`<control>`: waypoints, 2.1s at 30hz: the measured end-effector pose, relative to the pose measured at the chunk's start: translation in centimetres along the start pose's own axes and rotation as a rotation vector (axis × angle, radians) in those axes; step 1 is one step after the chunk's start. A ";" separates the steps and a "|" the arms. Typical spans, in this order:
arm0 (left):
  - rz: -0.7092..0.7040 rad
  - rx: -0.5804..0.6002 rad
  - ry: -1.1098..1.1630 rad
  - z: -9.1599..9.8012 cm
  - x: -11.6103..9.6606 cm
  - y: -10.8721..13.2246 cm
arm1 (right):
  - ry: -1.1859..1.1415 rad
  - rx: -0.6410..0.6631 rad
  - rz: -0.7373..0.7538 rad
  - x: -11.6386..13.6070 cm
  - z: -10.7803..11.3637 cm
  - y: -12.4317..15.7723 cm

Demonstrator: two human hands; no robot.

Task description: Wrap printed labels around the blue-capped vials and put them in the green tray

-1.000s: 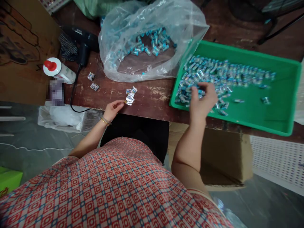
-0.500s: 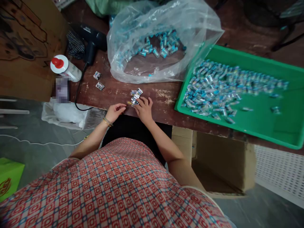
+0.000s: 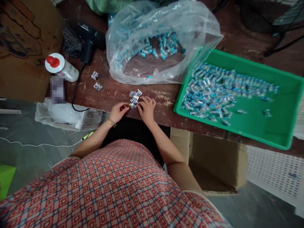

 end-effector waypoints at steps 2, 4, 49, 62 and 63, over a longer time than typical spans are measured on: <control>-0.049 -0.021 -0.130 -0.3 -0.9 -0.2 | -0.011 0.000 0.018 0.2 0.2 -0.1; -0.088 -0.023 -0.276 -1.0 -1.8 -0.6 | -0.018 0.011 0.022 0.4 0.4 -0.2; 0.267 0.235 0.719 -3.9 -3.8 1.0 | -0.885 0.197 -0.435 0.5 4.7 -0.2; 0.264 0.141 0.622 -3.7 -3.4 1.2 | -0.928 0.042 -0.296 -0.4 8.2 -0.2; 0.264 0.152 0.629 -3.8 -3.6 1.2 | -0.968 0.036 -0.305 -0.2 8.3 -0.2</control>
Point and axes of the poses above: each hand's wrist, its own y-axis away from the middle knuckle, its own z-axis out of the back of the hand, x = y × z, the point moved 6 cm from there along -y, towards the middle knuckle, and after that the axes turned 4 degrees about y, right-handed, at the moved point
